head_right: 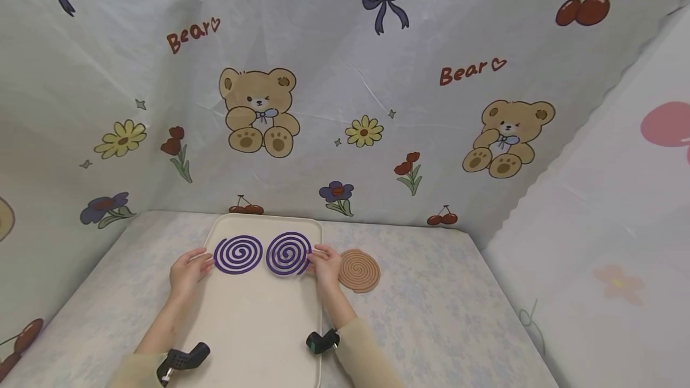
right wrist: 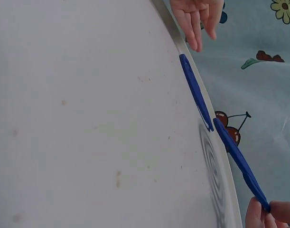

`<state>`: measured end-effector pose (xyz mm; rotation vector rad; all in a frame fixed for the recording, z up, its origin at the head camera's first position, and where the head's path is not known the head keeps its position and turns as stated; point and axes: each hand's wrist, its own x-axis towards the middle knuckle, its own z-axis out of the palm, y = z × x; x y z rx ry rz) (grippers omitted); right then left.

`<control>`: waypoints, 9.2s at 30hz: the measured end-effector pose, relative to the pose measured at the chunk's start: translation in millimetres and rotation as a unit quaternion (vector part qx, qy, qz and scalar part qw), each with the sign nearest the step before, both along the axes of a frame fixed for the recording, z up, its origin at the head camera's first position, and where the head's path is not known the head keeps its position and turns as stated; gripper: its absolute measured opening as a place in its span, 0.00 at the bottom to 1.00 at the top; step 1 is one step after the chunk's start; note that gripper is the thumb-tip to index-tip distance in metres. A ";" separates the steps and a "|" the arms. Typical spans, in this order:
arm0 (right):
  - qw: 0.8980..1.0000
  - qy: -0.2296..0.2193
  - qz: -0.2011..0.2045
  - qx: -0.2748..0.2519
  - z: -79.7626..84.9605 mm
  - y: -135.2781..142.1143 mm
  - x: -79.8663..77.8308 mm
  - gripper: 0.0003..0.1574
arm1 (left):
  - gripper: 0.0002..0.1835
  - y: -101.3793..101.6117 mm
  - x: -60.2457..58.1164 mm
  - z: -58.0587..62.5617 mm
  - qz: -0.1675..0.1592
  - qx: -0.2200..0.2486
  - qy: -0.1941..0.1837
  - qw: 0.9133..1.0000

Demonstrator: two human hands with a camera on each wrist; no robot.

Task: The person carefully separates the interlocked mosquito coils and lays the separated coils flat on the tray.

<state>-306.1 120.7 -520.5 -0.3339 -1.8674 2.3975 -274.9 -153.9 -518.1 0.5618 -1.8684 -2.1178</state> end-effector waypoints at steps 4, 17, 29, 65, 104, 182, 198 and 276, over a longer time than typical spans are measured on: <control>1.000 0.005 0.001 0.009 1.1 -0.1 0.2 0.23 | 0.19 2.1 0.6 5.4 -0.010 0.002 0.001 1.000; 0.994 0.056 -0.009 0.088 -8.2 5.0 -8.4 0.26 | 0.18 15.5 2.1 21.4 -0.035 0.014 0.010 0.999; 0.997 0.017 -0.007 0.074 8.7 21.0 4.3 0.28 | 0.16 46.0 -4.1 17.5 -0.075 0.015 0.010 0.997; 0.970 -0.014 -0.162 0.183 -9.4 126.4 16.2 0.27 | 0.31 227.5 -7.0 -3.4 -0.366 -0.096 0.024 0.925; 0.980 0.005 -0.185 0.075 -3.1 122.0 8.6 0.24 | 0.30 230.8 -11.0 -6.8 -0.275 0.094 0.081 0.953; 0.992 0.016 0.120 0.022 68.9 4.6 81.7 0.26 | 0.12 40.6 57.5 55.7 -0.229 -0.013 0.081 0.970; 0.967 0.058 0.244 0.038 72.7 16.1 79.1 0.30 | 0.14 29.4 53.9 46.6 -0.307 0.144 0.091 0.936; 0.997 0.017 0.070 -0.003 46.4 13.4 92.2 0.17 | 0.15 -22.3 82.2 14.6 -0.161 0.191 0.110 0.962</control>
